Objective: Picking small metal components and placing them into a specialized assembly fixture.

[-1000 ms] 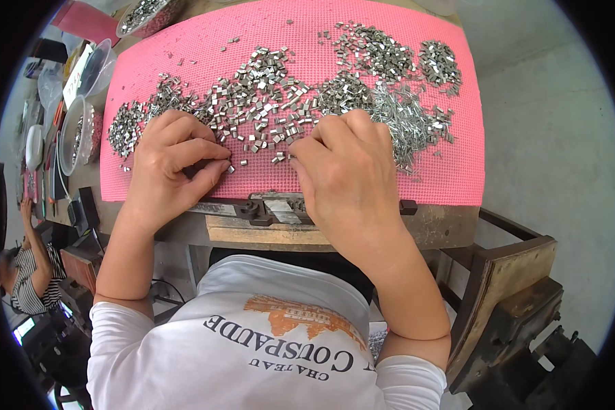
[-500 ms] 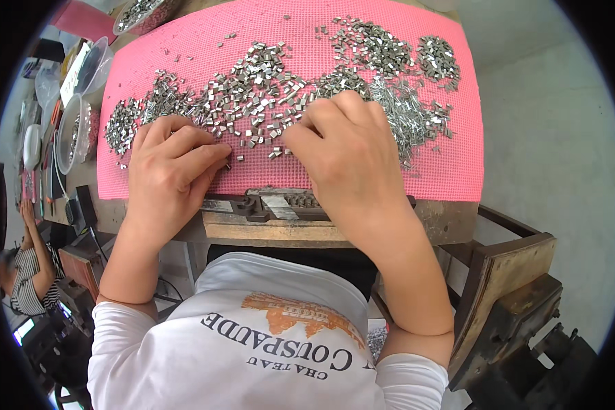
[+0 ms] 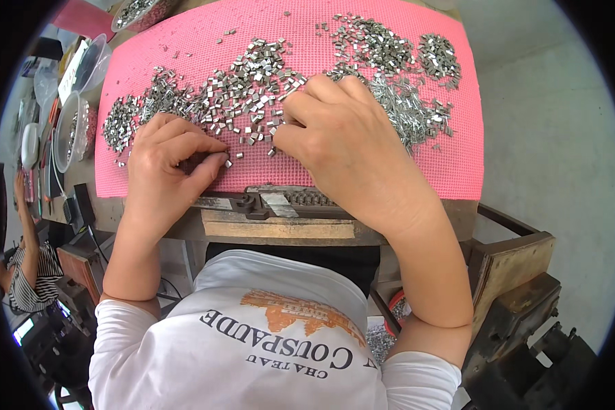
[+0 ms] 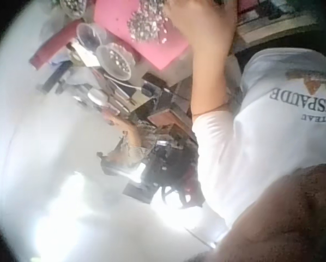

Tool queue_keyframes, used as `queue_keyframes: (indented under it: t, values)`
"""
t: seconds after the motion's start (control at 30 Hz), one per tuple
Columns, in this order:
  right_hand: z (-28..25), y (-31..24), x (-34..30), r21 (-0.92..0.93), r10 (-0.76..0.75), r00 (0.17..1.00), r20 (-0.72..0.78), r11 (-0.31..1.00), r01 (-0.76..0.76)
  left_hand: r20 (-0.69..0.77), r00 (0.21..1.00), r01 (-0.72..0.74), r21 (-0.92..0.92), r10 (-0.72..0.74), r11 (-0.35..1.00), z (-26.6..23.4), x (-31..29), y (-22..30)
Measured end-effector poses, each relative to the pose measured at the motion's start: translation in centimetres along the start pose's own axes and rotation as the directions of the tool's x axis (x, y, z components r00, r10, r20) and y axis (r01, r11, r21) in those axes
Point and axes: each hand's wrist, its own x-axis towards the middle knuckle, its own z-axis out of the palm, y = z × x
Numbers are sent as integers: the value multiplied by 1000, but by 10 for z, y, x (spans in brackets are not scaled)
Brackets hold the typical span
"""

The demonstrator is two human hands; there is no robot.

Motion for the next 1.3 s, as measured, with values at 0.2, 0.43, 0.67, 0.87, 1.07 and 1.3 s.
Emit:
queue_keyframes:
  t: [0.2,0.43,0.67,0.87,1.07,1.3]
  values:
    - [0,-27,-27,47,133,972,-193,991,-126,-49,998,-35,-139,28,990,-2,-15,4]
    - [7,-61,-61,172,351,911,-216,932,-319,-93,985,-162,-248,143,955,12,-23,39]
    - [19,-62,-70,126,329,896,-298,944,-305,-137,974,-207,-201,182,957,36,-19,53]
    - [22,-63,-70,105,305,900,-312,952,-287,-149,974,-200,-207,171,958,40,-21,53]
    - [21,-59,-71,143,306,895,-324,951,-273,-83,987,-156,-241,140,958,32,-22,52]
    - [10,-52,-72,185,319,898,-304,944,-273,-195,981,-38,-299,-22,953,9,-19,21]
